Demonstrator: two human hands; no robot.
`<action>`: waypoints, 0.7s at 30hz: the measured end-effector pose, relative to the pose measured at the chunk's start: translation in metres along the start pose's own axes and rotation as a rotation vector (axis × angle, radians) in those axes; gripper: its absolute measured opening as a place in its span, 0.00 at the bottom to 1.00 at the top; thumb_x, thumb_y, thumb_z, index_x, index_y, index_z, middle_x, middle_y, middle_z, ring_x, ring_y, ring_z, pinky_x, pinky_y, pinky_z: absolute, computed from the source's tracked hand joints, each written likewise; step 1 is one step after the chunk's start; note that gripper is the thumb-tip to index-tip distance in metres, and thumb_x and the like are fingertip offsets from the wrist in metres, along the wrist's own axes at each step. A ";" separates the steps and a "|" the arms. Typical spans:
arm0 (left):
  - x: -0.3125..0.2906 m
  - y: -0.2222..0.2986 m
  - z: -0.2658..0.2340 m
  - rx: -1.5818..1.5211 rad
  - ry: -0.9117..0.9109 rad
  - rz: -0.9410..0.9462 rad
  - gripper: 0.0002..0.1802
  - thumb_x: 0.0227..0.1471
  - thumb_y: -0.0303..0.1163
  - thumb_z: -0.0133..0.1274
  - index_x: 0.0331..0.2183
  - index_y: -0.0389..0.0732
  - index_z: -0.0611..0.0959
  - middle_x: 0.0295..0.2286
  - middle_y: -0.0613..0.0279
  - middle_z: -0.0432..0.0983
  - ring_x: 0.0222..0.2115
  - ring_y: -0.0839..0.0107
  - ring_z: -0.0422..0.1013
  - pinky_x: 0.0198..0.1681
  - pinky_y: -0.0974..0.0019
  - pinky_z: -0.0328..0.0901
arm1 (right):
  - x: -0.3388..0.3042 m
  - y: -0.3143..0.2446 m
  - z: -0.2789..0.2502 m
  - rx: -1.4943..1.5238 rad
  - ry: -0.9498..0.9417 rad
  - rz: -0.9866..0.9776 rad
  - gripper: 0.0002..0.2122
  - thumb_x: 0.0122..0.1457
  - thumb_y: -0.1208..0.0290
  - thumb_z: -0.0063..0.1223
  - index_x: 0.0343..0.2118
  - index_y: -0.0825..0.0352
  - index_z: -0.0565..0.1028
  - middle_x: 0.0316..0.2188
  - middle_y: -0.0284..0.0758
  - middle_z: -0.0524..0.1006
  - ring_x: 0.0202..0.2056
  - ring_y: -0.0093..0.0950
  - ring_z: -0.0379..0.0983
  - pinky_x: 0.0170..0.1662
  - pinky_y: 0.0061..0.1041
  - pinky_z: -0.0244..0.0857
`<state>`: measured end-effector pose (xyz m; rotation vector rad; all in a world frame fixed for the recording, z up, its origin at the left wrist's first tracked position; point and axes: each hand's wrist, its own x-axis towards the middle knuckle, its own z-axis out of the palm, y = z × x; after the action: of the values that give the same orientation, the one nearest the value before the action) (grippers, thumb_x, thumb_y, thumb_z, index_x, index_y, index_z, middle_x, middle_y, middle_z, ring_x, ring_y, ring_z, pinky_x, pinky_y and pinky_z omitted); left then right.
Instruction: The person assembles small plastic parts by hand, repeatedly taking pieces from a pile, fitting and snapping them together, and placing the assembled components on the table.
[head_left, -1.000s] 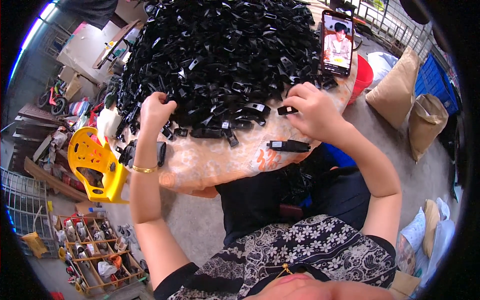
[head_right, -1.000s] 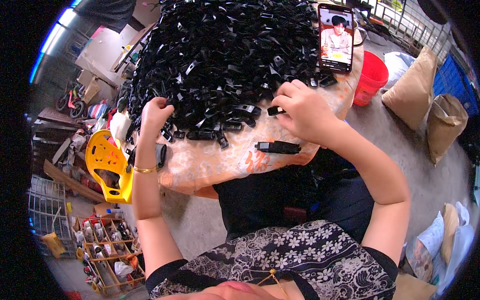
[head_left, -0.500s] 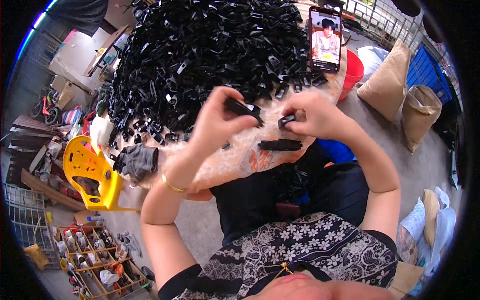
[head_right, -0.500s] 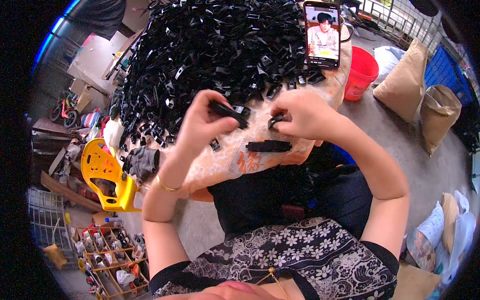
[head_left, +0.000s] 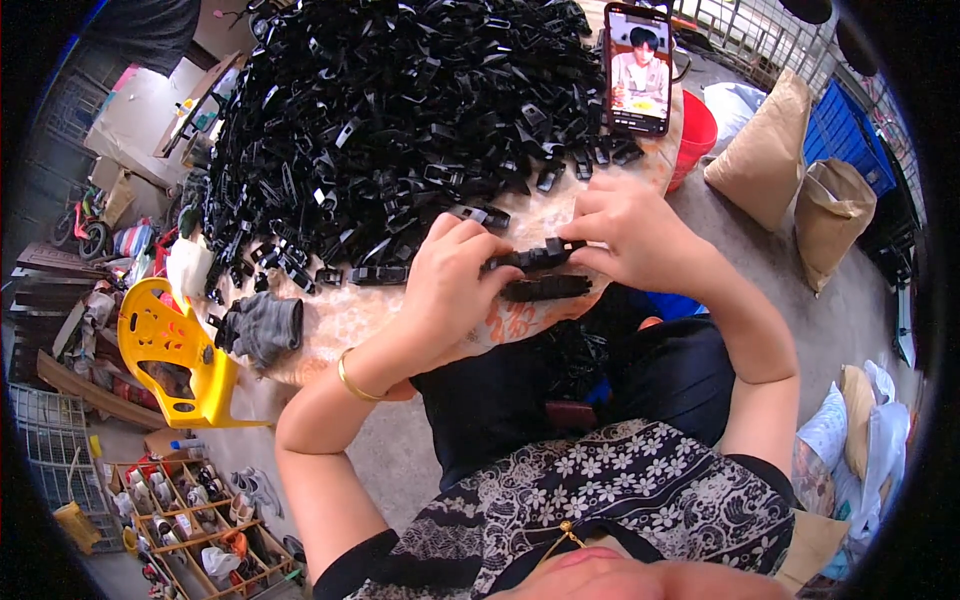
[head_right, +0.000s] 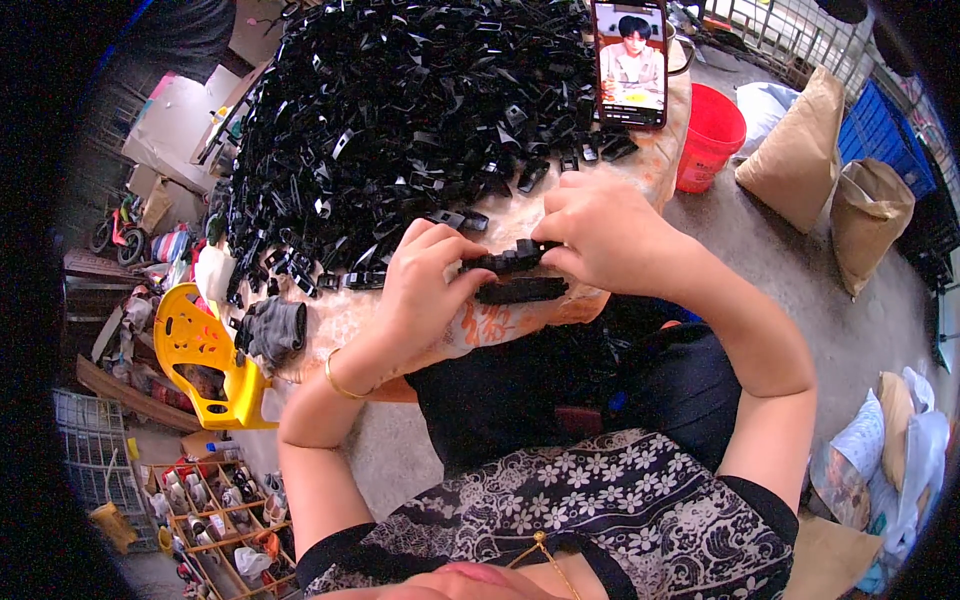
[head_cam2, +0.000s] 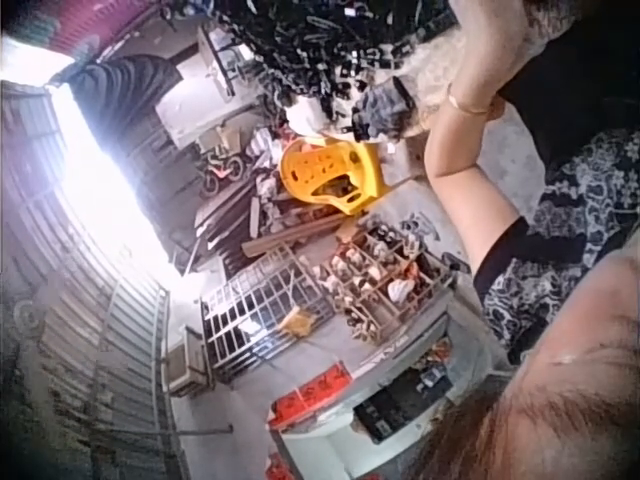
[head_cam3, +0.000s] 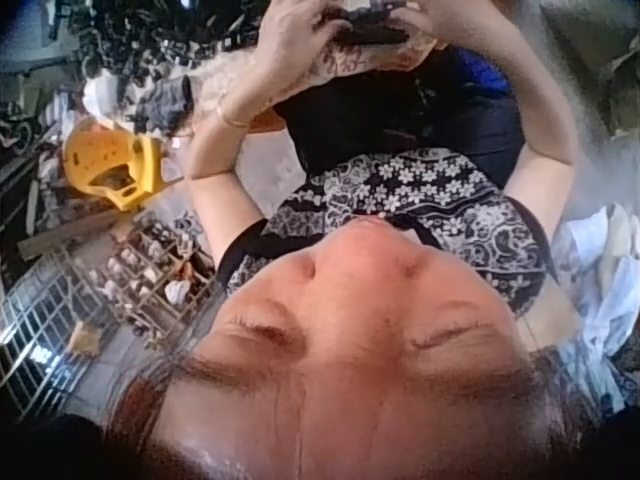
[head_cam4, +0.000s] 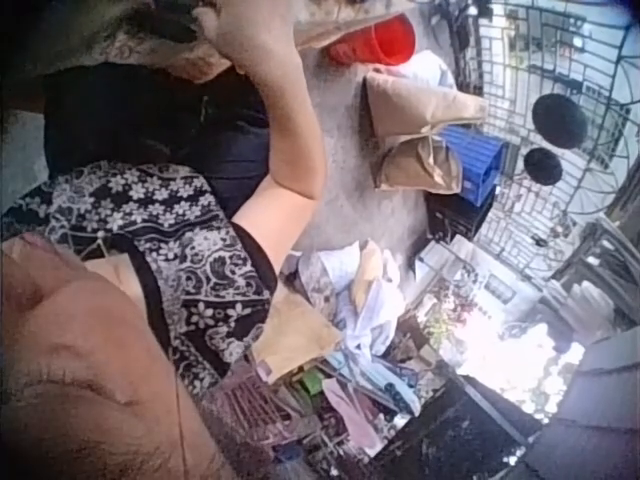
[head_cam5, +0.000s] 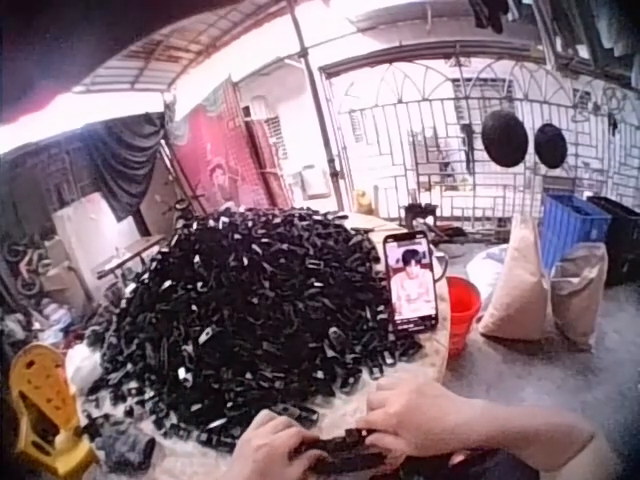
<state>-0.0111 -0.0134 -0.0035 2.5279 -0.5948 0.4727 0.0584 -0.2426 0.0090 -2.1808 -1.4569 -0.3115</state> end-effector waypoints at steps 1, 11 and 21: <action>0.001 0.000 -0.001 -0.024 -0.023 -0.004 0.11 0.34 0.29 0.63 0.26 0.38 0.81 0.25 0.61 0.72 0.31 0.60 0.66 0.35 0.61 0.65 | 0.001 -0.001 0.002 0.002 -0.003 0.000 0.10 0.38 0.72 0.62 0.26 0.66 0.77 0.23 0.34 0.71 0.30 0.36 0.68 0.33 0.33 0.61; 0.001 0.001 -0.011 -0.138 -0.058 0.077 0.12 0.34 0.31 0.64 0.26 0.39 0.82 0.25 0.61 0.73 0.31 0.59 0.66 0.37 0.61 0.64 | 0.014 -0.003 0.007 0.157 -0.123 0.054 0.09 0.39 0.71 0.62 0.25 0.65 0.77 0.23 0.37 0.72 0.31 0.38 0.69 0.32 0.34 0.63; 0.007 -0.152 -0.104 0.680 0.309 -0.638 0.21 0.49 0.48 0.54 0.30 0.36 0.82 0.34 0.46 0.74 0.38 0.51 0.69 0.44 0.56 0.64 | 0.043 -0.003 0.055 0.044 0.090 0.065 0.16 0.48 0.67 0.59 0.41 0.66 0.75 0.31 0.38 0.73 0.36 0.36 0.70 0.39 0.32 0.66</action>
<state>0.0477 0.1588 0.0260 2.9507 0.5806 0.8971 0.0683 -0.1789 -0.0181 -2.1456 -1.3291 -0.3468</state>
